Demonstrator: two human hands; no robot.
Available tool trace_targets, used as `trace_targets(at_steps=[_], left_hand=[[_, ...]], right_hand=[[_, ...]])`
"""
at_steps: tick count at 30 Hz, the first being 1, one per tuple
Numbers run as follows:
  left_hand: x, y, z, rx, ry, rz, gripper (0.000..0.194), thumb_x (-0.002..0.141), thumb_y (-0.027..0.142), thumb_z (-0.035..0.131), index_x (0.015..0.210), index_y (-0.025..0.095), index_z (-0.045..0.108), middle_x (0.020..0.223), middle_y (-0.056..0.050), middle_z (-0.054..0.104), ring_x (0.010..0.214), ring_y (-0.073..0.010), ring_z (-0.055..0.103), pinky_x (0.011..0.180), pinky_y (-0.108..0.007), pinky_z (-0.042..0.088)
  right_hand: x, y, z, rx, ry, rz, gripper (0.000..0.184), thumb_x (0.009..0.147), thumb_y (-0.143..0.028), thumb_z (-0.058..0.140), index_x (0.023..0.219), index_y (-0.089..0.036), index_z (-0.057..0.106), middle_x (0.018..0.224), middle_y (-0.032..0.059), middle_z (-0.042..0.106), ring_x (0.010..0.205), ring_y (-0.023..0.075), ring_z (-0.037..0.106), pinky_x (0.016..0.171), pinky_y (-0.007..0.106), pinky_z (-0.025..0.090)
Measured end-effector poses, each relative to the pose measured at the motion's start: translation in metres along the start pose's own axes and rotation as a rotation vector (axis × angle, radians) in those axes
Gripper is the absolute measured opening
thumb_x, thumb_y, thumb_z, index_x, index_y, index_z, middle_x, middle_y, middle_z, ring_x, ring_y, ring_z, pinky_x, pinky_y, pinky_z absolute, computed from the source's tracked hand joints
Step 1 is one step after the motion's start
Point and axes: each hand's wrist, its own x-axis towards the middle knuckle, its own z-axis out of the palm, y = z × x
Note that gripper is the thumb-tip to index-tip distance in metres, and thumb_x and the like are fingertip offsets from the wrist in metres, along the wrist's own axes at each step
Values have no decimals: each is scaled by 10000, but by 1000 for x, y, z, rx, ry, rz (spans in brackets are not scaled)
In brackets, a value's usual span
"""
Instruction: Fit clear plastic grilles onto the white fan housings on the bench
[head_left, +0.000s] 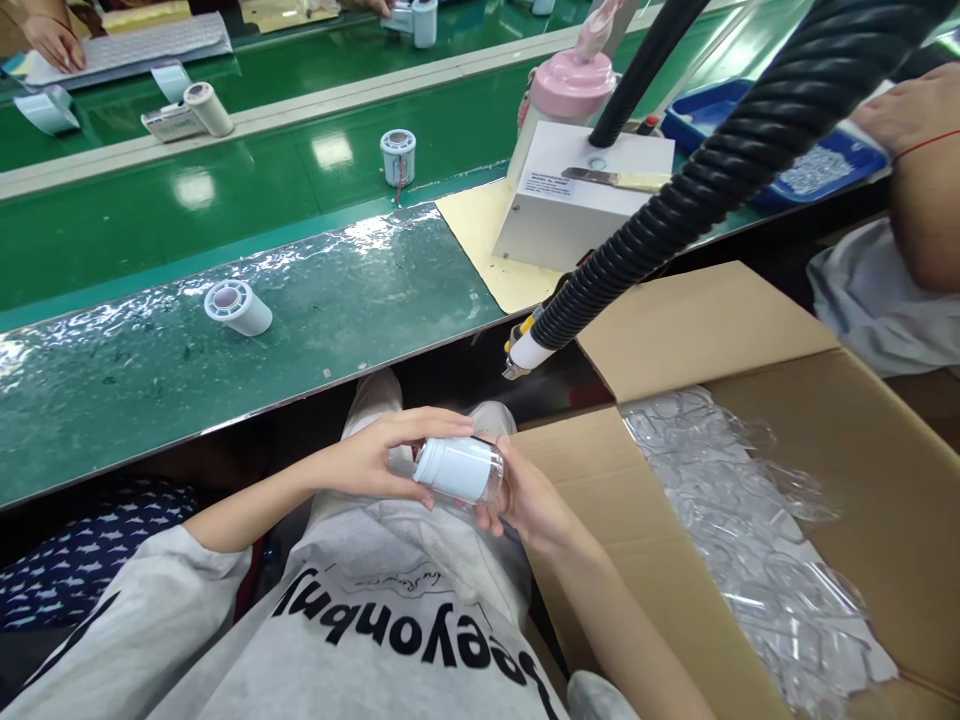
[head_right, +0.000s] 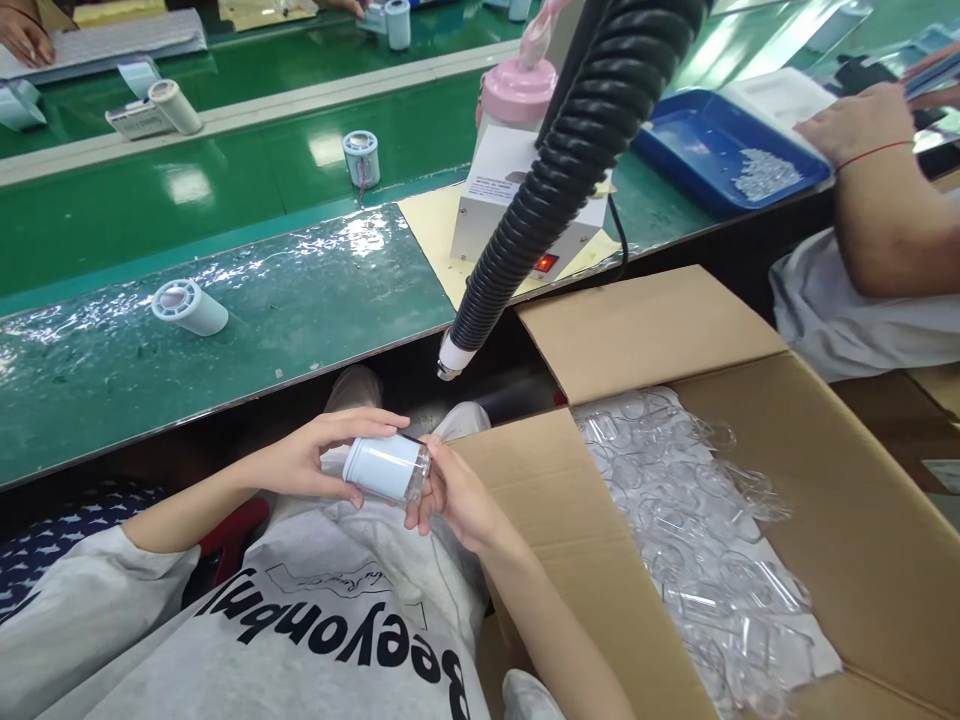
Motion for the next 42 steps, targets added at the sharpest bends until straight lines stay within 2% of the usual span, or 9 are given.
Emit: trace_targets(at_steps=[8, 11, 13, 15, 18, 26, 34, 38, 42], left_hand=[[-2, 5, 5, -12, 61, -92, 613, 824, 306, 782, 1395, 275, 560, 1387, -126, 597, 1278, -279, 578, 1027, -408, 517], [-4, 9, 7, -113, 101, -228, 613, 819, 350, 779, 1379, 245, 551, 1337, -119, 599, 1186, -255, 615, 946, -359, 555], [-5, 11, 8, -176, 111, -294, 622, 819, 370, 774, 1380, 234, 540, 1315, -113, 599, 1116, -233, 634, 899, -332, 566], [-5, 13, 9, -197, 111, -327, 625, 825, 385, 764, 1383, 225, 532, 1293, -108, 605, 1055, -213, 642, 855, -309, 570], [-4, 14, 7, -199, 86, -336, 610, 855, 411, 732, 1398, 224, 525, 1285, -108, 620, 1000, -196, 652, 807, -287, 569], [-6, 10, 3, -274, -5, -261, 706, 836, 333, 778, 1482, 325, 494, 1530, -109, 492, 1385, -293, 500, 1089, -412, 492], [-10, -6, 12, -497, -10, -357, 780, 813, 291, 805, 1510, 331, 456, 1568, -94, 470, 1381, -283, 519, 1129, -414, 459], [-10, -13, 20, -574, 15, -466, 793, 834, 389, 771, 1534, 267, 420, 1444, -129, 595, 1258, -276, 622, 1037, -403, 519], [-6, 4, -34, -174, 1, -514, 660, 763, 521, 797, 1323, 219, 622, 1216, -70, 724, 1011, -240, 711, 872, -320, 573]], right_hand=[[0, 6, -6, -76, -61, 55, 715, 809, -861, 456, 843, -162, 602, 566, 51, 651, 370, 134, 563, 293, 194, 350], [-4, 11, -10, -318, 140, -275, 388, 955, -579, 497, 1001, -200, 570, 785, 58, 719, 569, 176, 683, 487, 275, 561], [-8, 11, -13, -593, 244, -614, 211, 965, -317, 541, 1162, -242, 526, 1167, 106, 705, 936, 224, 735, 780, 385, 629], [-11, 9, -16, -883, 211, -915, 354, 936, -149, 548, 1257, -290, 499, 1450, 111, 556, 1273, 258, 606, 999, 487, 559], [-14, 7, -19, -1091, 65, -1095, 446, 935, -71, 564, 1287, -346, 553, 1457, 69, 565, 1370, 258, 528, 1085, 520, 501], [-15, 13, -20, -439, 49, -557, 458, 888, -443, 737, 1319, -323, 641, 1235, 74, 709, 955, 236, 735, 755, 331, 632], [-13, 14, -22, -535, 126, -507, 387, 824, -274, 761, 1205, -348, 749, 1317, 45, 690, 804, 194, 724, 736, 349, 617], [-9, 21, -13, -521, 114, -419, 509, 824, -473, 765, 1289, -273, 707, 1108, 67, 767, 833, 232, 725, 755, 357, 603], [-18, 10, -38, -770, 225, -518, 544, 920, -550, 621, 1385, -268, 631, 1243, 78, 727, 1069, 272, 698, 986, 420, 538]])
